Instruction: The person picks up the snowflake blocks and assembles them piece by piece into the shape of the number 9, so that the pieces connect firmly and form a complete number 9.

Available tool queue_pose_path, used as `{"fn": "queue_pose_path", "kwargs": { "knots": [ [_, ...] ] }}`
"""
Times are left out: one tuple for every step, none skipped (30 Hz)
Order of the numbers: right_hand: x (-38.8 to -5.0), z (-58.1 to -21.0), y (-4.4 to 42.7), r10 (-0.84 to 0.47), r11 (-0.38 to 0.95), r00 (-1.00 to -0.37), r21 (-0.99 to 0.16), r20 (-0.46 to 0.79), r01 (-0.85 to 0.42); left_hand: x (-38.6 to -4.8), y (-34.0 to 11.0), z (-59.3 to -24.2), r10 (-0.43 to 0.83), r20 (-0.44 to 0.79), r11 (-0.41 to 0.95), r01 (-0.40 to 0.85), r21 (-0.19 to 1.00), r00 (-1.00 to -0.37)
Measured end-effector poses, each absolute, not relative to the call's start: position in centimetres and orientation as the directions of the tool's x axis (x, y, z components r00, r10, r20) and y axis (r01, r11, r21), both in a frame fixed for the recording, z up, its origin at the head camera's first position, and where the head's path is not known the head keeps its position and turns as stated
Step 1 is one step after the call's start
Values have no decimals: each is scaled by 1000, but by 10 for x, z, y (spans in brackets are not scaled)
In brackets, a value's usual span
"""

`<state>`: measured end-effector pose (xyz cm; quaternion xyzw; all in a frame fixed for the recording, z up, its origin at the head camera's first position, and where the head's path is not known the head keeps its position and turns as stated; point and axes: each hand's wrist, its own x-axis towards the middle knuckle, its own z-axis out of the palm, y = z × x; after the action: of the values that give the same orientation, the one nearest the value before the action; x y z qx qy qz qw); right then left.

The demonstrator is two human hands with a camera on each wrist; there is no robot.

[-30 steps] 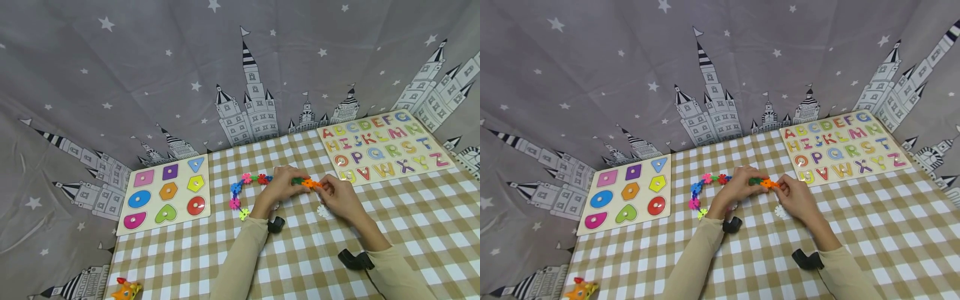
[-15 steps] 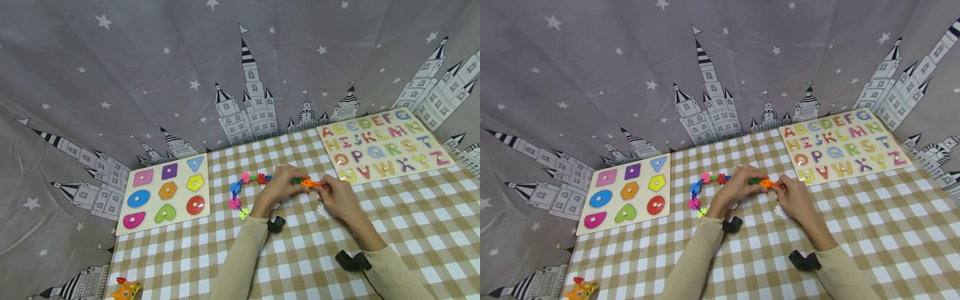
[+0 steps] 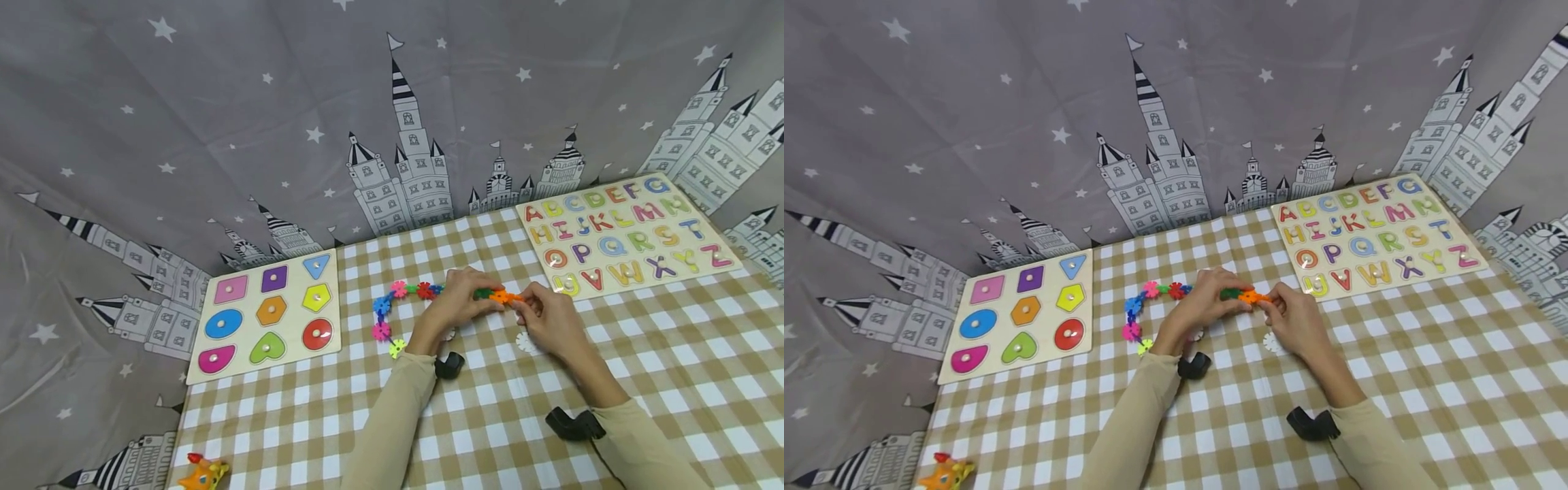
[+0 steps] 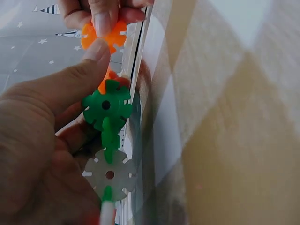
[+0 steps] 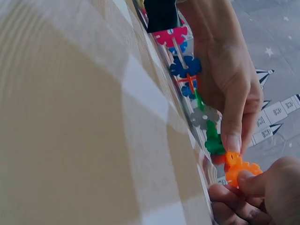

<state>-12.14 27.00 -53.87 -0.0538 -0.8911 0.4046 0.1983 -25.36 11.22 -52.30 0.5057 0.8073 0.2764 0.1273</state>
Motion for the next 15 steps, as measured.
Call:
{"fn": "queue_pose_path", "kwargs": {
  "knots": [
    [-122, -538, 271, 262, 657, -916, -751, 305, -62, -254, 112, -523, 883, 73, 342, 742, 577, -464],
    [-122, -538, 272, 275, 641, -915, -766, 295, -54, -255, 111, -523, 879, 76, 346, 740, 576, -470],
    [-122, -537, 273, 289, 619, -915, -784, 281, -46, -255, 111, -523, 877, 74, 351, 737, 577, -476],
    [-122, -536, 274, 302, 594, -915, -804, 268, -39, -255, 111, -523, 874, 73, 356, 734, 579, -481],
    [-122, -536, 275, 314, 569, -915, -822, 253, -32, -255, 111, -523, 872, 74, 359, 733, 578, -485],
    [-122, -536, 275, 320, 543, -919, -839, 232, -23, -255, 111, -522, 871, 75, 359, 732, 578, -486],
    [-122, -535, 276, 318, 522, -923, -853, 217, -20, -255, 111, -522, 871, 76, 356, 730, 584, -486],
    [-121, -535, 276, 312, 501, -929, -865, 200, -18, -254, 111, -522, 872, 77, 352, 728, 588, -484],
    [-121, -535, 275, 301, 485, -936, -874, 182, -14, -254, 111, -522, 873, 76, 348, 724, 595, -481],
    [-121, -536, 275, 288, 472, -943, -882, 165, -10, -254, 111, -521, 875, 77, 343, 725, 598, -478],
    [-122, -536, 275, 277, 464, -949, -886, 151, -6, -254, 111, -521, 876, 77, 340, 724, 601, -476],
    [-122, -536, 274, 267, 461, -953, -888, 140, -1, -254, 112, -521, 877, 75, 340, 723, 601, -475],
    [-122, -537, 273, 263, 456, -956, -890, 133, 2, -254, 112, -521, 878, 70, 343, 724, 599, -474],
    [-122, -537, 273, 263, 452, -956, -892, 128, 5, -254, 112, -521, 878, 67, 345, 725, 596, -473],
    [-122, -537, 272, 267, 455, -956, -890, 125, 11, -253, 112, -521, 879, 66, 346, 728, 592, -472]
  ]
}}
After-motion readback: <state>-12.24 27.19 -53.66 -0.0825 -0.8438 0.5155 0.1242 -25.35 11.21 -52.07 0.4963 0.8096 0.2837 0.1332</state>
